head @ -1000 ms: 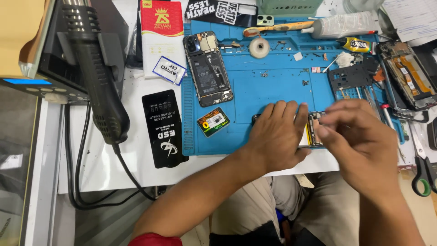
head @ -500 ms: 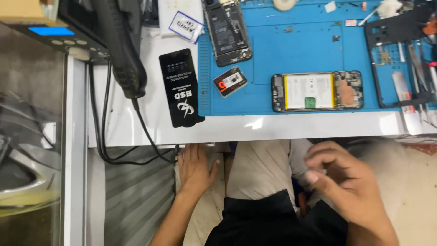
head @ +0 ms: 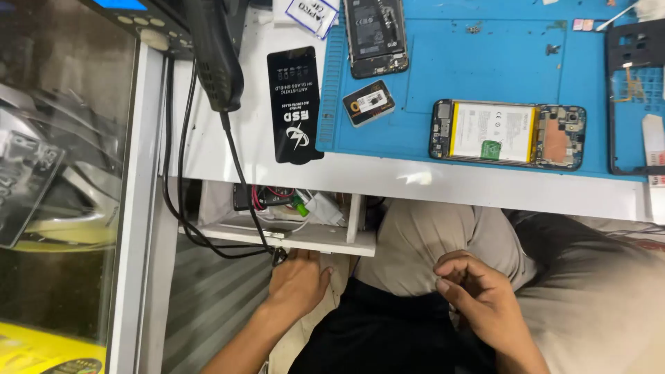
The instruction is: Disassembling, cleaning, and reassembling a mobile phone at a repair bench
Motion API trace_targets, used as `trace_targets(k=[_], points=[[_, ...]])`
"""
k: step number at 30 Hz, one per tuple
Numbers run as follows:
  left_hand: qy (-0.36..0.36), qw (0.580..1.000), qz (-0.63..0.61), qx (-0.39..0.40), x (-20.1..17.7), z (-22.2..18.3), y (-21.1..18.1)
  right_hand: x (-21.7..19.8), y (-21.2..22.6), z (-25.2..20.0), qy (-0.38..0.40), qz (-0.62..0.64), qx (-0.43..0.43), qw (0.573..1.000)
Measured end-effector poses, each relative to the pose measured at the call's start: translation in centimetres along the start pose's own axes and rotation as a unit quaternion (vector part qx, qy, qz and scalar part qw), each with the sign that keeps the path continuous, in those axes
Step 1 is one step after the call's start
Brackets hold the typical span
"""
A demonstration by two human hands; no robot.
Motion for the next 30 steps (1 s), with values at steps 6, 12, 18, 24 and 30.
trace_targets(k=[6, 12, 18, 24, 30], points=[[-0.247, 0.930, -0.227, 0.152, -9.9, -6.0, 1.4, -1.6, -2.0, 1.5, 0.003, 0.008, -0.001, 1.000], [-0.337, 0.858, -0.385, -0.025, -18.2, -3.7, 10.2, -2.9, -3.2, 1.7, -0.032, 0.031, 0.024, 0.999], [-0.056, 0.980, -0.179, -0.070, -14.0, 6.4, 9.4, -2.8, -4.5, 0.4, -0.046, 0.034, 0.058, 0.997], [0.034, 0.997, -0.040, -0.058, -11.1, 11.8, 11.6, -3.6, -6.1, -1.0, -0.091, 0.049, 0.084, 0.991], [-0.073, 0.994, 0.081, 0.015, -11.9, 12.6, 11.9, -3.3, -6.8, -0.2, -0.090, 0.053, 0.108, 0.989]])
Point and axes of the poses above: each hand's wrist, its own z-axis towards the middle knuckle, its own x-axis out of the palm, y = z × x, the point moved 9 cm from there along z, towards the middle knuckle, and after that the axes turned 6 degrees about -z, right-handed, at the moved point
